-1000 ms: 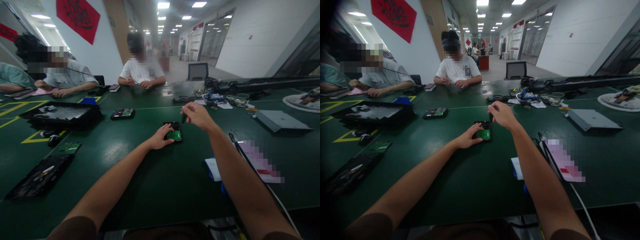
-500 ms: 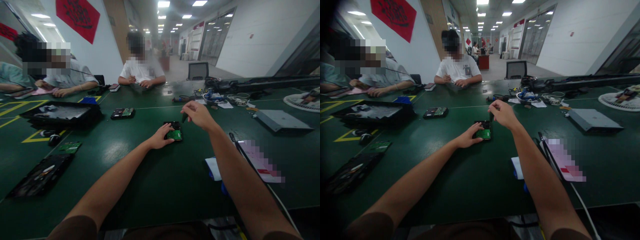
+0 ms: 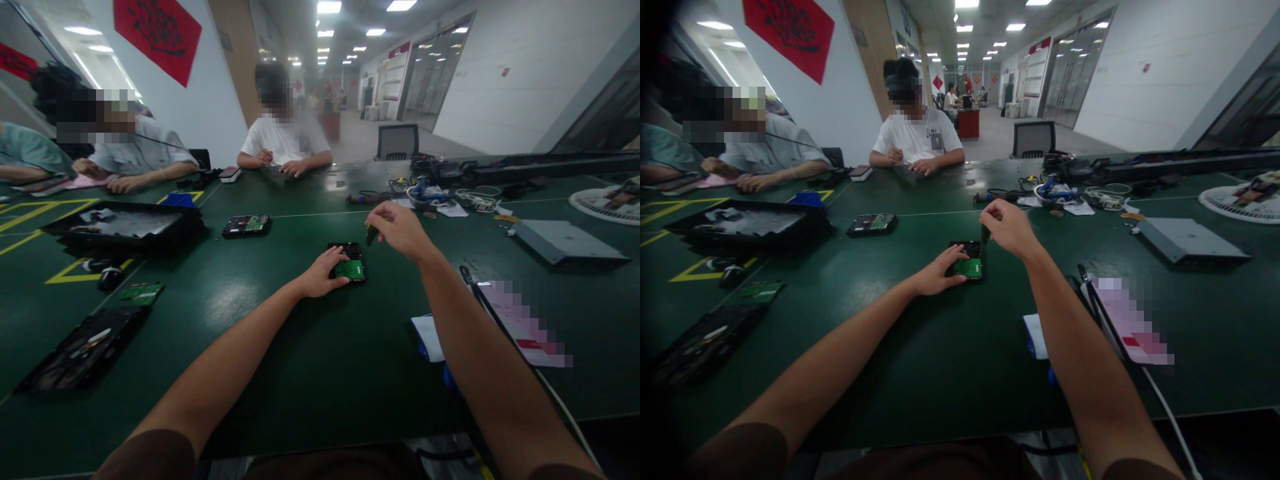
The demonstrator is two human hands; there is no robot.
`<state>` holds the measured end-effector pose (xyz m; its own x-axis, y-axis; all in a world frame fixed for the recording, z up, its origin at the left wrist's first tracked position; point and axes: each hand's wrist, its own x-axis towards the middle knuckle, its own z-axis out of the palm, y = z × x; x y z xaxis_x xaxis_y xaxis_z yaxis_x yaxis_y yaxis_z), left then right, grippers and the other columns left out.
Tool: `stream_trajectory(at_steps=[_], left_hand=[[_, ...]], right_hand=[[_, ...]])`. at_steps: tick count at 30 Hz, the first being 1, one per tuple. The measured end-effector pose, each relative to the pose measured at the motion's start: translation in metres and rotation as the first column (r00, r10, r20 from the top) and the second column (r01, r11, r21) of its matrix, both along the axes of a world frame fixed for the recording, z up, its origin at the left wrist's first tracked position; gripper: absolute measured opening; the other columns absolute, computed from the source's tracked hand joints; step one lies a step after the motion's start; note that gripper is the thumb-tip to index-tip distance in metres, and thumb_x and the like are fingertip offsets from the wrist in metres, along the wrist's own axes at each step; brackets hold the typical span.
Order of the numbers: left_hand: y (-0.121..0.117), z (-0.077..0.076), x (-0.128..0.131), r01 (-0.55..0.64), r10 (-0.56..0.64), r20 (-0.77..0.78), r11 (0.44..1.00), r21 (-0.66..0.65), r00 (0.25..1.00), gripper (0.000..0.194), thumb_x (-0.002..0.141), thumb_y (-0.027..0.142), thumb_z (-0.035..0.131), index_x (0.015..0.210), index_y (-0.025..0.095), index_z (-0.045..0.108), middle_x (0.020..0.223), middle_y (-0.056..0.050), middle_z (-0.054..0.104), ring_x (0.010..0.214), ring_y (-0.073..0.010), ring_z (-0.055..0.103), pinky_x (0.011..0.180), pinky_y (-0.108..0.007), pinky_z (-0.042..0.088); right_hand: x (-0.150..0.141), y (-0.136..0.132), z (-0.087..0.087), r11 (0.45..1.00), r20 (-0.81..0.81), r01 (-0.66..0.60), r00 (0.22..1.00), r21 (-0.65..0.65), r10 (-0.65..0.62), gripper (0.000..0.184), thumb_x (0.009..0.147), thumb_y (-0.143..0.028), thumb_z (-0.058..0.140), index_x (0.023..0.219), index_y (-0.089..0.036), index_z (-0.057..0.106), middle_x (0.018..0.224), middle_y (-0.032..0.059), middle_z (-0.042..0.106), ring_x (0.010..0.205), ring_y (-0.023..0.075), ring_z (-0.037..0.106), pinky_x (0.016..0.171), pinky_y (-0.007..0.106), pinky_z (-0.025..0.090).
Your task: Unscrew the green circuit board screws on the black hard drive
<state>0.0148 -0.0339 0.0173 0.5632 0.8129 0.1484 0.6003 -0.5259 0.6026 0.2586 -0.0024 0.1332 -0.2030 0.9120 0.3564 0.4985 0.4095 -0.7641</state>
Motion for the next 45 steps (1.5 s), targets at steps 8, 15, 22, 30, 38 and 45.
stream_trajectory(at_steps=[8,15,22,30,38,45], left_hand=[[0.0023,-0.0046,-0.001,0.008,-0.008,0.016,1.0,0.022,1.0,0.065,0.093,0.048,0.069,0.149,0.022,0.05,0.175,-0.015,0.023,0.164,-0.0337,0.014,0.132,-0.057,0.015],[0.0032,-0.0065,-0.0006,0.005,-0.006,0.028,1.0,0.02,1.0,0.064,0.093,0.048,0.069,0.149,0.024,0.051,0.175,-0.014,0.023,0.164,-0.034,0.015,0.131,-0.06,0.016],[0.0027,-0.005,-0.0009,0.007,-0.008,0.019,1.0,0.021,1.0,0.065,0.093,0.049,0.069,0.149,0.023,0.051,0.175,-0.015,0.023,0.164,-0.034,0.014,0.132,-0.059,0.016],[0.0029,-0.0036,-0.0011,0.006,-0.006,0.009,1.0,0.003,1.0,0.065,0.093,0.049,0.069,0.149,0.024,0.05,0.175,-0.014,0.022,0.164,-0.0337,0.013,0.132,-0.06,0.015],[0.0008,-0.0014,0.0004,0.001,-0.001,0.018,1.0,0.005,1.0,0.065,0.092,0.047,0.07,0.149,0.024,0.051,0.175,-0.013,0.023,0.164,-0.0336,0.014,0.132,-0.059,0.016],[0.0015,-0.0032,-0.0004,-0.004,0.004,0.015,1.0,0.0,1.0,0.065,0.092,0.049,0.069,0.149,0.024,0.051,0.175,-0.013,0.022,0.164,-0.033,0.013,0.132,-0.059,0.015]], right_hand=[[0.0026,0.0045,-0.0049,0.99,-0.035,-0.137,0.99,-0.025,0.136,0.029,0.1,-0.044,0.058,0.109,-0.021,0.072,0.08,0.0044,0.072,0.063,0.0157,0.063,0.058,0.029,0.048],[0.0006,-0.0022,0.0014,0.999,0.015,-0.006,1.0,-0.035,0.007,0.024,0.095,-0.041,0.065,0.094,-0.018,0.071,0.083,0.0061,0.073,0.058,0.0131,0.06,0.054,0.028,0.044],[0.0027,0.0011,-0.0021,0.982,-0.134,-0.164,0.979,-0.089,0.152,0.031,0.103,-0.044,0.053,0.113,-0.019,0.069,0.111,0.0103,0.075,0.061,0.0121,0.064,0.053,0.028,0.048],[0.0049,0.0037,-0.0026,1.0,-0.012,-0.013,1.0,-0.026,0.012,0.023,0.092,-0.042,0.069,0.089,-0.02,0.071,0.079,0.0055,0.071,0.065,0.0165,0.06,0.059,0.031,0.046],[0.0028,0.0024,-0.0031,0.983,-0.091,-0.168,0.983,-0.076,0.161,0.034,0.102,-0.05,0.055,0.108,-0.021,0.072,0.087,0.0057,0.073,0.061,0.0136,0.059,0.055,0.028,0.045],[0.0021,0.0003,-0.0008,0.999,-0.04,-0.037,0.999,-0.038,0.036,0.027,0.092,-0.046,0.07,0.09,-0.019,0.069,0.08,0.0053,0.07,0.066,0.0161,0.06,0.061,0.031,0.046]])
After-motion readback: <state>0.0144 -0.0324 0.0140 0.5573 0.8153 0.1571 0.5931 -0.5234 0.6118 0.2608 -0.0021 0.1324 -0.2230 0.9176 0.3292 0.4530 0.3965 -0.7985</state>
